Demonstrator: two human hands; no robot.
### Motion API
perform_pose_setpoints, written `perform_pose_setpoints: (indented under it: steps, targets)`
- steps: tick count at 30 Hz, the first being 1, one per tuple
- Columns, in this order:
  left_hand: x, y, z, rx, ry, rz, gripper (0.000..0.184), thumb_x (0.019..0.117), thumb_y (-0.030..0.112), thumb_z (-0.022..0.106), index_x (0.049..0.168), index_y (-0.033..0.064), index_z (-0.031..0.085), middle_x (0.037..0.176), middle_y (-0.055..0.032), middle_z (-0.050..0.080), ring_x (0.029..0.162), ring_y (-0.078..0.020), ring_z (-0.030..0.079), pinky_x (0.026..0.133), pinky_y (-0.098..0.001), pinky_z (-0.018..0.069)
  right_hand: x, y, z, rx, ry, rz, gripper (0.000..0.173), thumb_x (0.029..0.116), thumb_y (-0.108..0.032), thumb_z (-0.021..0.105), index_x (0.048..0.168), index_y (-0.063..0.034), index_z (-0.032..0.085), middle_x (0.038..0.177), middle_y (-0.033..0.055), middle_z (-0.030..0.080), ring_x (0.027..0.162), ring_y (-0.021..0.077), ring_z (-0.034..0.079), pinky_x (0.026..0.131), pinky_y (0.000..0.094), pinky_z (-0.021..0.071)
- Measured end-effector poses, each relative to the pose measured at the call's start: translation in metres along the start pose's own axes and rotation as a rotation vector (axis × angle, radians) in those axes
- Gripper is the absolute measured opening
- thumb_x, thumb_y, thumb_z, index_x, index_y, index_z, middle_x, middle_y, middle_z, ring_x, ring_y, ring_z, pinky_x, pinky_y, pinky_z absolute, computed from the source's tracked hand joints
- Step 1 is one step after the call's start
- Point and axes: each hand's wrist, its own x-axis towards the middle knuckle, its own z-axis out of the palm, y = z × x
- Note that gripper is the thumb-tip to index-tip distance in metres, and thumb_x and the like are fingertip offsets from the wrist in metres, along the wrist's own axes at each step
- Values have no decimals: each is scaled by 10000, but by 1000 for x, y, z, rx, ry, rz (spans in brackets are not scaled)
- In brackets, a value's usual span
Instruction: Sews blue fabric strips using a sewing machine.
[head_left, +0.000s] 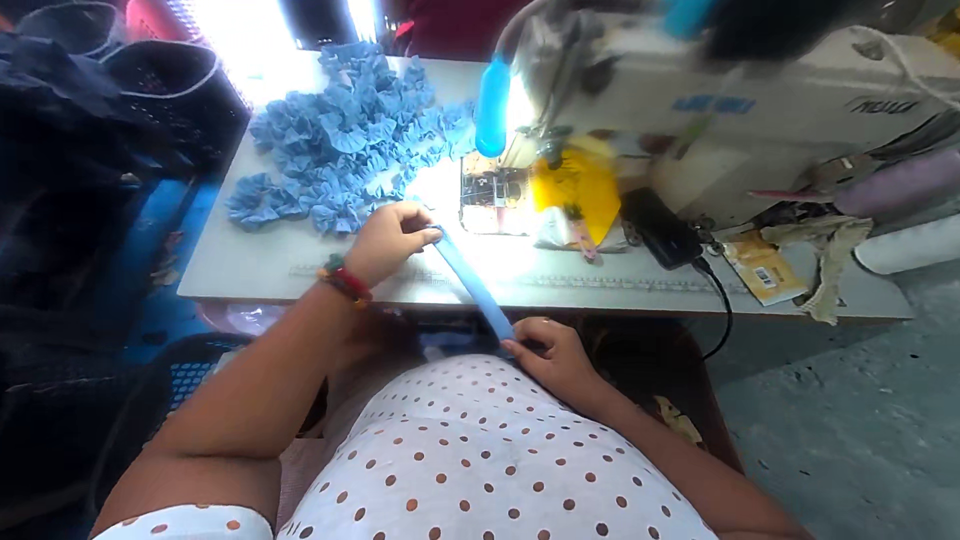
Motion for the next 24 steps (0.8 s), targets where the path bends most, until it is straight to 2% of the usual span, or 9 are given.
perform_pose_setpoints:
  steps: [3,5,6,9,10,12,15,20,24]
  targets:
    - [42,5,20,306,-104,97,189,971,158,683,1010,-25,706,904,-153,686,836,-238,652,811,-442,530,6,-21,-13,-360,-325,64,285,1043,-255,546,1141,-54,722,1068,160,739,1045,313,714,927,503,555]
    - [68,10,30,428,-191,102,216,980,175,680,1016,-36,700,910,-182,672,886,-304,643,846,-497,499,11,-32,-25,-530,-327,1,338,1010,-248,611,1313,-115,681,1088,177,740,1015,385,718,876,592,550]
    - [79,12,33,446,-234,85,218,982,185,682,1014,-30,698,902,-168,667,879,-291,635,838,-488,494,15,-36,-32,-574,-262,-42,353,991,-257,640,1321,-142,686,1052,159,747,968,374,725,844,580,563]
    - [101,15,37,427,-358,29,191,966,199,707,979,8,706,852,-100,659,815,-206,610,792,-436,484,43,-33,-46,-569,-29,-191,253,990,-250,633,1158,-113,765,892,96,741,831,295,721,733,479,596]
    - [106,16,38,444,-382,20,198,962,220,716,973,22,721,843,-86,676,800,-191,627,791,-430,499,58,-28,-47,-566,18,-228,251,986,-230,633,1155,-100,765,949,93,748,892,291,720,767,475,592]
    - [114,16,40,529,-390,18,208,956,289,722,944,82,734,830,-51,700,793,-173,653,793,-433,511,88,-13,-43,-614,45,-272,303,1008,-247,605,1252,-113,727,1194,85,732,1152,295,674,948,511,541]
    - [124,15,42,635,-373,43,244,948,350,720,965,110,759,890,-93,700,919,-274,649,847,-557,466,118,14,-29,-691,20,-262,365,1024,-330,581,1315,-146,701,1398,75,653,1382,329,527,1127,594,389]
    - [128,9,47,504,-333,-1,222,959,258,724,1009,41,718,911,-118,683,897,-252,639,845,-482,485,121,26,-20,-691,-26,-211,398,1053,-360,487,1310,-151,707,1429,36,639,1470,310,436,1194,678,223]
    - [98,-10,56,488,-10,263,218,1021,200,592,1113,37,706,1106,-178,670,1064,-330,649,966,-506,499,119,26,-20,-669,-22,-154,422,1045,-372,469,1341,-174,694,1473,6,606,1523,300,353,1204,733,75]
